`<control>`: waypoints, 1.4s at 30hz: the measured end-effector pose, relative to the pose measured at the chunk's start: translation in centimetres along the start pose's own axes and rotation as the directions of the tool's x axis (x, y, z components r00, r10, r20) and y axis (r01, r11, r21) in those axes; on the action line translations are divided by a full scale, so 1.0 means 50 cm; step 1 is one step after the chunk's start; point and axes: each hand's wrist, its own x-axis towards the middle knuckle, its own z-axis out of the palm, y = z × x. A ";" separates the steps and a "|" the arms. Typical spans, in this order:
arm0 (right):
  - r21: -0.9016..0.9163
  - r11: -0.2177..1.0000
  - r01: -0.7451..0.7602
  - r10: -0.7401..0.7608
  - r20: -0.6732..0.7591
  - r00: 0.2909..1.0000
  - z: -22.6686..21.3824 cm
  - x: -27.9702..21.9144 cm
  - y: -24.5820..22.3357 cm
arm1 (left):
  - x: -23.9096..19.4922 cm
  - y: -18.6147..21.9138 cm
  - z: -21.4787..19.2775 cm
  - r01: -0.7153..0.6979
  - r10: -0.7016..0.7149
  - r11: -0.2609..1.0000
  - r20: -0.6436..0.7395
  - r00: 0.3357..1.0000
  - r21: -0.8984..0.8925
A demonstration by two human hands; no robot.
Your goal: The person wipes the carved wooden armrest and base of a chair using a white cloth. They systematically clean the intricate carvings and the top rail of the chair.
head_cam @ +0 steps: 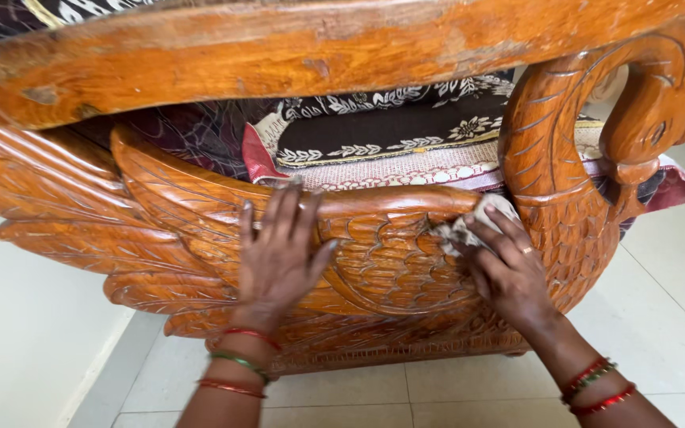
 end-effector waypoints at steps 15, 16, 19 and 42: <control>0.252 0.916 0.314 -0.373 0.244 0.895 0.195 -0.096 -0.200 | -0.038 0.008 0.093 0.111 -0.099 0.992 -0.169 0.981 0.062; 0.288 0.910 0.300 -0.376 0.264 0.888 0.189 -0.092 -0.213 | -0.037 0.009 0.094 0.111 -0.100 0.992 -0.170 0.980 0.058; 0.389 0.899 0.202 -0.323 0.277 0.905 0.153 -0.065 -0.241 | -0.042 0.013 0.100 0.119 -0.109 0.992 -0.175 0.979 0.051; 0.160 0.932 0.325 -0.351 0.176 0.920 0.115 0.011 -0.183 | -0.042 0.012 0.110 0.120 -0.110 0.991 -0.174 0.979 0.051</control>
